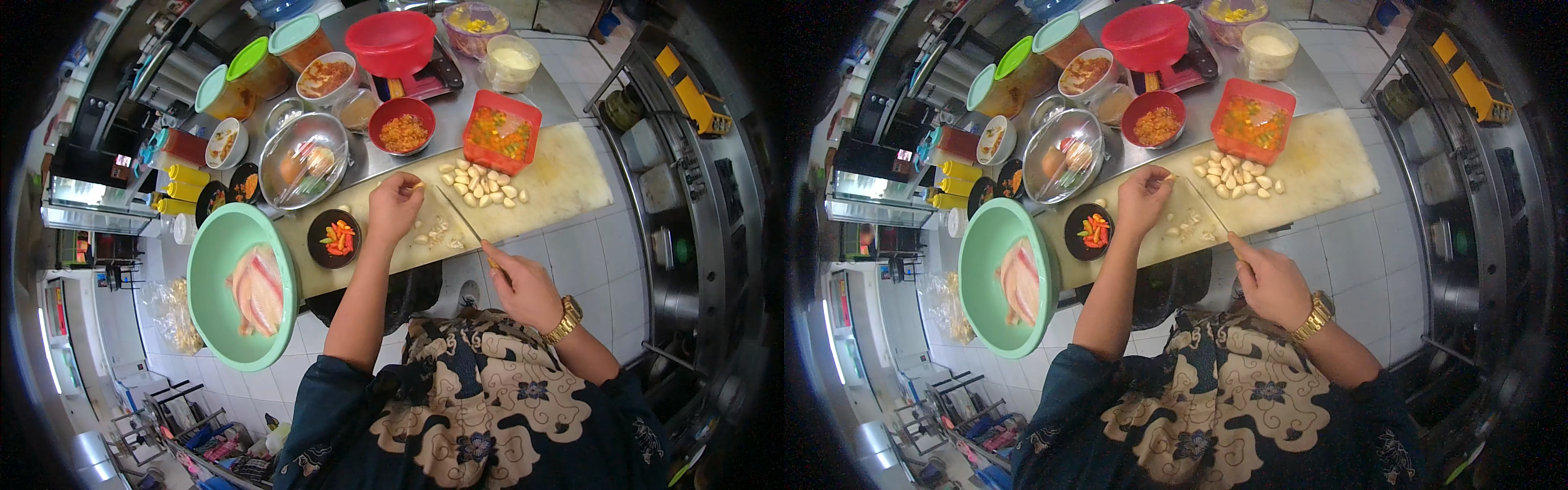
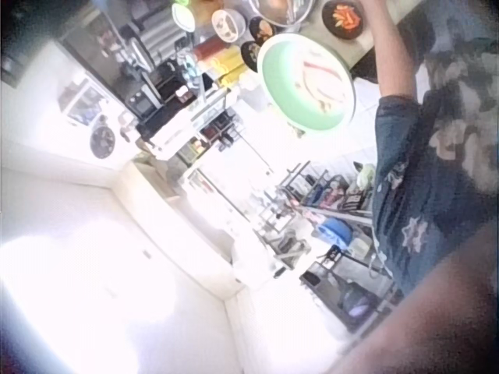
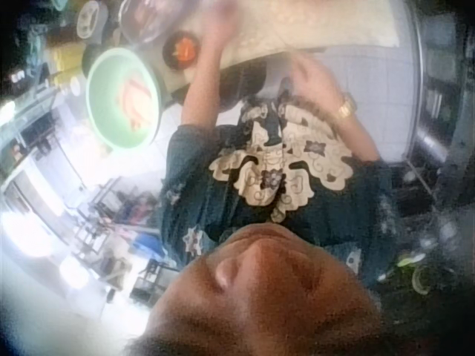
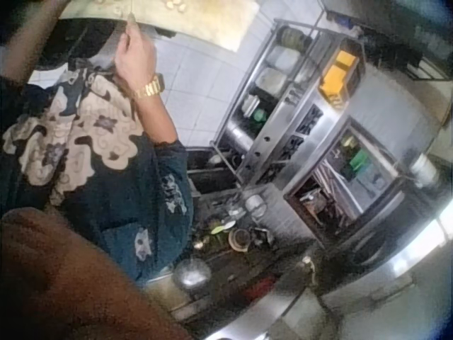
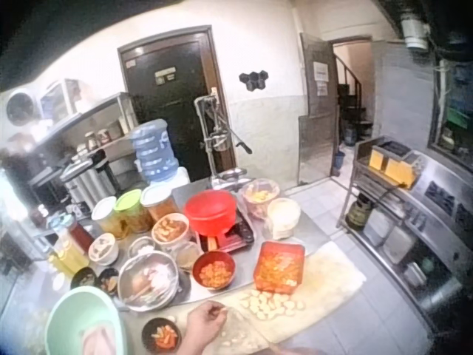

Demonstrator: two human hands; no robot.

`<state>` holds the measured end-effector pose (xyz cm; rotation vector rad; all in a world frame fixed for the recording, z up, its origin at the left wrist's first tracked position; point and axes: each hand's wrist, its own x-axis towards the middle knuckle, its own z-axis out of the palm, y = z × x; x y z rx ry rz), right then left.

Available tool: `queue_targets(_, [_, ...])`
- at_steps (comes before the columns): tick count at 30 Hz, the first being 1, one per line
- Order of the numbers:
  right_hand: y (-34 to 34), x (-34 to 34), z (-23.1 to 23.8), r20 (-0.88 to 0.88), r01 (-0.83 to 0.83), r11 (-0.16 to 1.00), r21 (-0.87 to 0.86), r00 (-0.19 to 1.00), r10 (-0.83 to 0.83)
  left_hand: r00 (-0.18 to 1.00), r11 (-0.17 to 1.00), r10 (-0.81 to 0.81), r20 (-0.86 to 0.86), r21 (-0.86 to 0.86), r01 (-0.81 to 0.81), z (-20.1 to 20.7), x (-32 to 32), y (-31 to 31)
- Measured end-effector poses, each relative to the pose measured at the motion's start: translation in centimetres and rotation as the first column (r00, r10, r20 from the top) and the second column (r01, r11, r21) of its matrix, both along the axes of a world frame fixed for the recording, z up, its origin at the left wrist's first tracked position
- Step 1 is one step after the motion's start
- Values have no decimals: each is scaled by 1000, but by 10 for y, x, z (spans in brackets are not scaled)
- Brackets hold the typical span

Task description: The person uses a knife to slice garlic cloves on a cutting board, then gathers the pieces and places them into a metal bowl on a scale. The person repeats the slicing and weighing process with additional garlic cloves.

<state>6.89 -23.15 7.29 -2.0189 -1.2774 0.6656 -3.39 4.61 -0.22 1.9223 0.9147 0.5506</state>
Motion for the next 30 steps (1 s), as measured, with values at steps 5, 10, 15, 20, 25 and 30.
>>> queue_targets(5, [-5,-1,-3,130,-27,986,-166,990,49,998,996,-56,40,70,53,7,12,-7])
queue_targets(10, [-8,-4,1,7,-104,992,-77,994,105,982,962,190,24,195,-191,7,-20,38])
queue_targets(15, [8,-2,-19,30,-40,999,29,999,39,887,946,196,-419,320,-58,24,-19,39])
queue_targets(20, [10,5,-33,58,24,1000,6,998,-25,820,934,162,-548,353,51,18,-7,35])
queue_targets(25, [5,16,-55,51,25,997,73,998,-28,960,996,-81,-269,-2,84,11,-11,4])
queue_targets(30, [2,13,-44,-57,22,998,57,998,-19,985,957,-90,149,-260,127,-23,-21,-12])
